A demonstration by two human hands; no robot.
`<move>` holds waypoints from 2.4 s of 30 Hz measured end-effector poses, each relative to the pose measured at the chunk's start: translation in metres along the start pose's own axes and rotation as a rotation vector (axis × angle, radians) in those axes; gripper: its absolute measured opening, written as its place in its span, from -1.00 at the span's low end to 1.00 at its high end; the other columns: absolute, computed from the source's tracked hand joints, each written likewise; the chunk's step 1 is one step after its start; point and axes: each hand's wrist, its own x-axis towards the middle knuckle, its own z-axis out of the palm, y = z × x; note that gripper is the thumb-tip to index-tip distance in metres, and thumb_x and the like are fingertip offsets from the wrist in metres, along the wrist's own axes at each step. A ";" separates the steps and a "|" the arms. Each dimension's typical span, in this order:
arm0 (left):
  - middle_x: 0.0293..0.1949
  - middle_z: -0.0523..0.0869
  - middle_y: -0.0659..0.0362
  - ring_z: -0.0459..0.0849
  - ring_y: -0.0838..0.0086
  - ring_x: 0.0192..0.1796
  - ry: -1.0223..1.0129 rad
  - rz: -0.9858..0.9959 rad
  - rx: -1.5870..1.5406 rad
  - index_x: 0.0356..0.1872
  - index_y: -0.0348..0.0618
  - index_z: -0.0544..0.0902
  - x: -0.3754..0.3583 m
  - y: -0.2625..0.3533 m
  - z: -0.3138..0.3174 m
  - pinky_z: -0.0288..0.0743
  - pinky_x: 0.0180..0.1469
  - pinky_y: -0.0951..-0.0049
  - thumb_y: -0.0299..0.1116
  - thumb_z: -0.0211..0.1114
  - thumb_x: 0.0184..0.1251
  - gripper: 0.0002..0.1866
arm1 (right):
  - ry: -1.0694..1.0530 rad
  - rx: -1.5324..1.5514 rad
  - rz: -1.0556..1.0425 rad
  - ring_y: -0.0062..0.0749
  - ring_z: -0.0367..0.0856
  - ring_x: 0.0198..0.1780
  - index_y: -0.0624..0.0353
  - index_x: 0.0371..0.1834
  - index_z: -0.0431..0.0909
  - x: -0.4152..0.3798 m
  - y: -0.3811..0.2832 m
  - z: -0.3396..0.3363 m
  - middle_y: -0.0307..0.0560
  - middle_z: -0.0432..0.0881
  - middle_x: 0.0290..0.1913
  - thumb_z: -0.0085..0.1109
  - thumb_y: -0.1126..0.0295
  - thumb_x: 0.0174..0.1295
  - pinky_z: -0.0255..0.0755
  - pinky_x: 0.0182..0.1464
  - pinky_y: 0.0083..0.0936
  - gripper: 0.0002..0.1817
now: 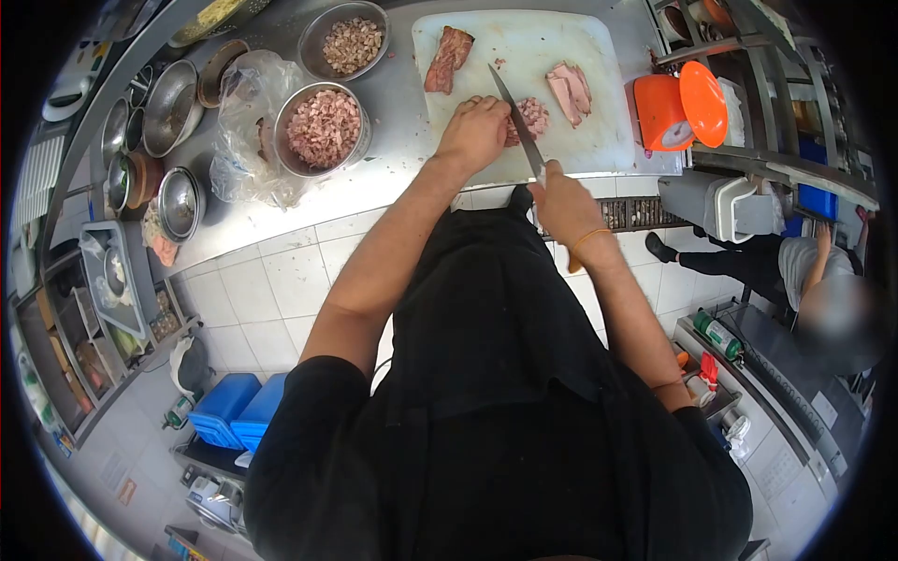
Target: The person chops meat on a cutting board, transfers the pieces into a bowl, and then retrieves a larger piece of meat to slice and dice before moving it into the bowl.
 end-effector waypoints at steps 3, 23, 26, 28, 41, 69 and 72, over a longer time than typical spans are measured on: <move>-0.03 0.78 -0.03 0.70 0.02 0.16 -0.024 0.015 0.012 -0.05 -0.21 0.71 -0.002 -0.003 0.003 0.53 0.34 0.06 -0.48 0.27 0.41 -0.84 | 0.111 0.085 -0.019 0.44 0.78 -0.05 0.37 0.15 0.43 0.046 0.015 0.055 0.45 0.78 -0.15 0.12 0.21 0.59 0.62 0.06 0.22 -0.62; -0.01 0.80 0.03 0.74 0.07 0.13 -0.024 0.005 0.043 -0.03 -0.17 0.75 -0.010 -0.009 -0.008 0.57 0.32 0.09 -0.48 0.29 0.43 -0.83 | 0.118 0.080 -0.099 0.40 0.80 -0.02 0.40 0.21 0.41 0.072 0.006 0.039 0.47 0.79 -0.13 0.18 0.21 0.56 0.64 0.09 0.16 -0.56; -0.01 0.80 0.03 0.73 0.06 0.13 0.000 -0.033 0.015 -0.03 -0.16 0.74 -0.014 -0.009 -0.009 0.57 0.33 0.10 -0.48 0.28 0.43 -0.82 | -0.040 0.131 -0.035 0.39 0.79 0.02 0.43 0.20 0.45 0.040 -0.011 -0.009 0.49 0.78 -0.12 0.19 0.23 0.55 0.63 0.12 0.14 -0.57; -0.02 0.80 0.02 0.73 0.05 0.13 -0.001 -0.052 0.030 -0.02 -0.16 0.74 -0.012 -0.008 -0.011 0.56 0.33 0.10 -0.48 0.28 0.43 -0.82 | -0.036 0.103 -0.038 0.40 0.78 0.01 0.44 0.19 0.45 0.017 -0.010 -0.006 0.50 0.78 -0.13 0.19 0.24 0.55 0.63 0.11 0.15 -0.58; 0.34 0.59 0.02 0.51 0.09 0.48 -0.141 -0.136 0.154 0.40 -0.09 0.52 -0.034 0.025 -0.014 0.33 0.51 -0.01 -0.19 0.59 0.21 -0.27 | 0.107 -0.012 -0.076 0.44 0.77 -0.05 0.41 0.14 0.43 0.018 0.019 -0.003 0.49 0.77 -0.20 0.22 0.22 0.54 0.63 0.03 0.19 -0.58; -0.05 0.81 0.05 0.74 0.04 0.13 -0.189 -0.040 -0.020 -0.06 -0.16 0.77 -0.008 -0.018 -0.025 0.64 0.23 0.08 -0.50 0.34 0.37 -0.82 | 0.055 0.035 -0.080 0.47 0.77 -0.05 0.43 0.25 0.40 0.015 -0.007 0.030 0.51 0.76 -0.16 0.14 0.22 0.59 0.64 0.05 0.21 -0.55; -0.06 0.81 0.05 0.73 0.03 0.13 -0.272 -0.026 0.037 -0.04 -0.16 0.77 -0.005 -0.011 -0.031 0.64 0.23 0.09 -0.52 0.32 0.37 -0.80 | 0.157 0.070 -0.058 0.47 0.77 -0.04 0.43 0.23 0.41 0.055 -0.003 0.068 0.52 0.76 -0.16 0.14 0.22 0.59 0.63 0.06 0.20 -0.56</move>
